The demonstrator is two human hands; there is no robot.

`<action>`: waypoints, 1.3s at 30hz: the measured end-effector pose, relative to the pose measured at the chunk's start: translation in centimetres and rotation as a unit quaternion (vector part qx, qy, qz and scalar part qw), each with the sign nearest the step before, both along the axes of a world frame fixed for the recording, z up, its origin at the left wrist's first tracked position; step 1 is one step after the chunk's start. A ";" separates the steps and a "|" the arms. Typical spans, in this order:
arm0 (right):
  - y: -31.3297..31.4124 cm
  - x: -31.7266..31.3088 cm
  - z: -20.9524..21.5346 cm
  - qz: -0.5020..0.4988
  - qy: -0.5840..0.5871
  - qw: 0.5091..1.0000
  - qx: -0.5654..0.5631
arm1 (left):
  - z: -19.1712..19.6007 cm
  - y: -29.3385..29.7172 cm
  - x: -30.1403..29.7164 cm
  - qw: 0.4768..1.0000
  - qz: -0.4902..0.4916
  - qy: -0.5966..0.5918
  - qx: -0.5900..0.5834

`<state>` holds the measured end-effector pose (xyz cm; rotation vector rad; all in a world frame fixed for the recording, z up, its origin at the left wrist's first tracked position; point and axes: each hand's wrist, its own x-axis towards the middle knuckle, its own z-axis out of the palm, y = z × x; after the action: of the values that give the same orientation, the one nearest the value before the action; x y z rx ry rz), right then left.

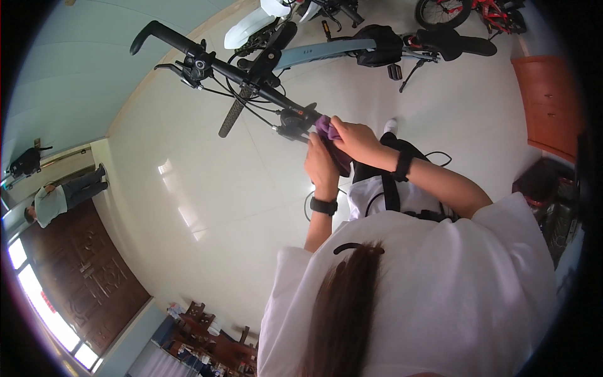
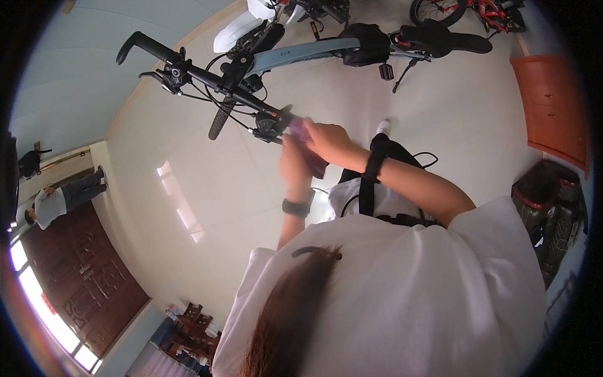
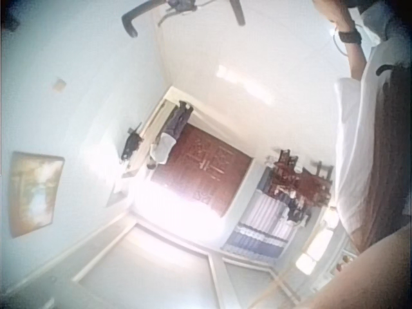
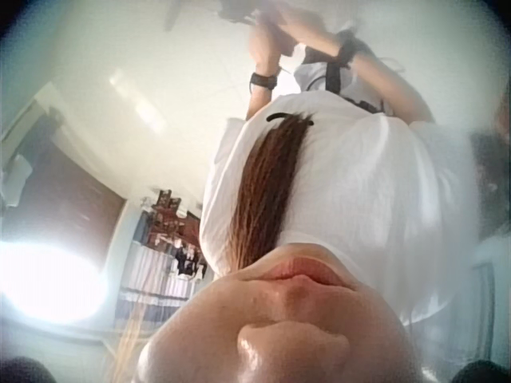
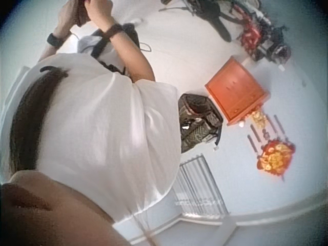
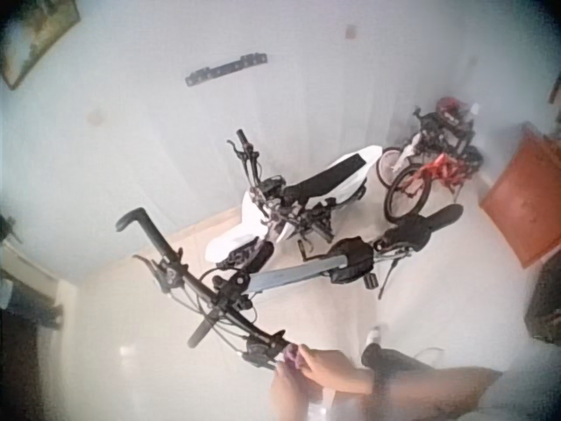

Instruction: The person wipes down various parts of several bicycles using a purple cloth, including the handlebars, frames, and wheels.

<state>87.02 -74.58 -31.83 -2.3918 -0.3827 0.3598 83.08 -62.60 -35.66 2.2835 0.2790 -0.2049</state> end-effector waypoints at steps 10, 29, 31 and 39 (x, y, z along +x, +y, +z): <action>-0.9 -0.3 -1.1 0.031 -0.005 0.999 -0.042 | -2.9 -0.8 -0.8 0.995 0.010 0.092 -0.021; -18.0 5.8 1.7 0.103 0.216 0.968 0.077 | 4.6 -12.4 2.7 0.978 -0.170 0.085 0.085; -19.6 7.0 -0.1 0.066 0.136 0.971 0.186 | 4.1 -13.4 4.1 0.978 -0.178 0.069 0.082; -23.3 10.5 -1.1 0.000 0.293 0.947 0.129 | 3.7 -16.6 7.9 0.985 -0.131 0.078 0.078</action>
<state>97.49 -97.92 -32.89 -1.9147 -0.1409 0.9283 90.96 -79.20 -31.91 2.4592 0.0746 -0.5157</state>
